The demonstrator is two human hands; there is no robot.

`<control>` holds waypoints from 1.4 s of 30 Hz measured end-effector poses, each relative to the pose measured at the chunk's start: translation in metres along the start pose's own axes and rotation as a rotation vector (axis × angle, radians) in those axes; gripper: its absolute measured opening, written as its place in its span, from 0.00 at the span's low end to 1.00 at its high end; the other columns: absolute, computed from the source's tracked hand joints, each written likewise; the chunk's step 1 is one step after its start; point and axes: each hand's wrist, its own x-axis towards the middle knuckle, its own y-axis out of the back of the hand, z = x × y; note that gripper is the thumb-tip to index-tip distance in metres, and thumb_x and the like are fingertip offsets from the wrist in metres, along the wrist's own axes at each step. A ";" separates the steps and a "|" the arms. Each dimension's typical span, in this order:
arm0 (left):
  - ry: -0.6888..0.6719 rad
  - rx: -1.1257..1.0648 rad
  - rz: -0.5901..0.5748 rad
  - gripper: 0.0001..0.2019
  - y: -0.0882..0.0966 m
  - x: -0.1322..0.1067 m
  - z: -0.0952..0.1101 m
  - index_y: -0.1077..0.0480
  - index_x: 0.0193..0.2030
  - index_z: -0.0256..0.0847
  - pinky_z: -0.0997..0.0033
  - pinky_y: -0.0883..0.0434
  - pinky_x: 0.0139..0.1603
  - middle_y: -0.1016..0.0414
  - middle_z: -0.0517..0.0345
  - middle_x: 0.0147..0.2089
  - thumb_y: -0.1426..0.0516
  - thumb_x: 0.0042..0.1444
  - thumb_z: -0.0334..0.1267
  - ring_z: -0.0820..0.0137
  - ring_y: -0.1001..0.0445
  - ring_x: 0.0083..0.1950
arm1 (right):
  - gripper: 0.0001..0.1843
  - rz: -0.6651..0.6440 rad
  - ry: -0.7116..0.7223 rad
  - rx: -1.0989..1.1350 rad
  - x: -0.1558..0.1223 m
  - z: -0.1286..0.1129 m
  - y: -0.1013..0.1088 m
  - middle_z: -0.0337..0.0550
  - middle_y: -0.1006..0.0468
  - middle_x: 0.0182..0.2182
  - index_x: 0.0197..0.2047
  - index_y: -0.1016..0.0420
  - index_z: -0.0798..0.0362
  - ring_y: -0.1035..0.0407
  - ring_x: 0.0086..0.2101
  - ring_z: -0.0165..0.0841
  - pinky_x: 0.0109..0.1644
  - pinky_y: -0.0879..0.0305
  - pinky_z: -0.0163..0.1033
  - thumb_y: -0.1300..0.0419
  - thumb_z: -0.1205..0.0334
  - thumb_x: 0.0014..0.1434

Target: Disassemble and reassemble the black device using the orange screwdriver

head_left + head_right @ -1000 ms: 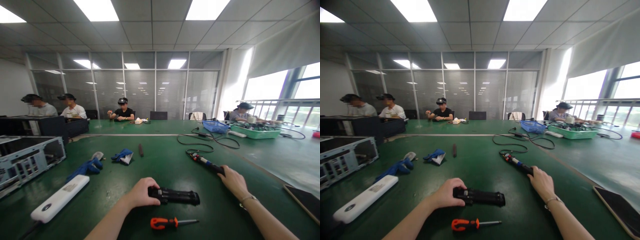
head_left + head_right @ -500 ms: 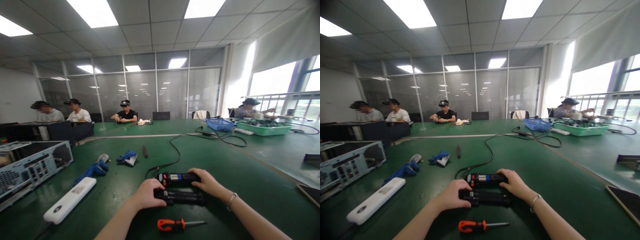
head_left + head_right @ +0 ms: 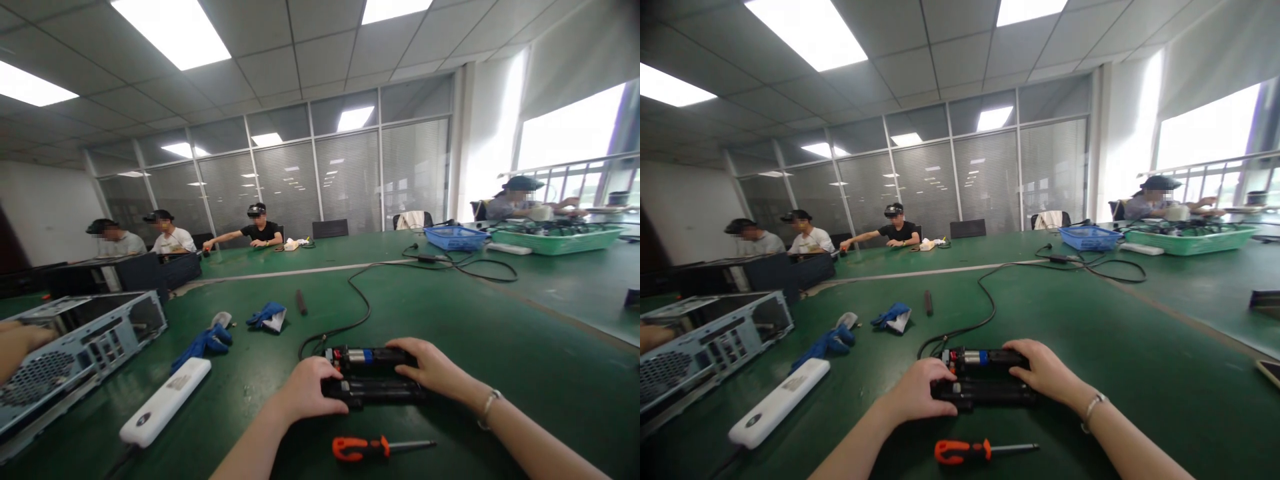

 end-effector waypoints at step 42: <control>0.020 -0.058 0.421 0.23 -0.018 0.012 -0.015 0.30 0.55 0.45 0.53 0.35 0.61 0.28 0.52 0.55 0.35 0.52 0.32 0.59 0.33 0.58 | 0.24 0.140 0.111 -0.174 0.003 -0.018 -0.007 0.45 0.28 0.53 0.61 0.34 0.42 0.35 0.51 0.41 0.57 0.41 0.50 0.45 0.50 0.63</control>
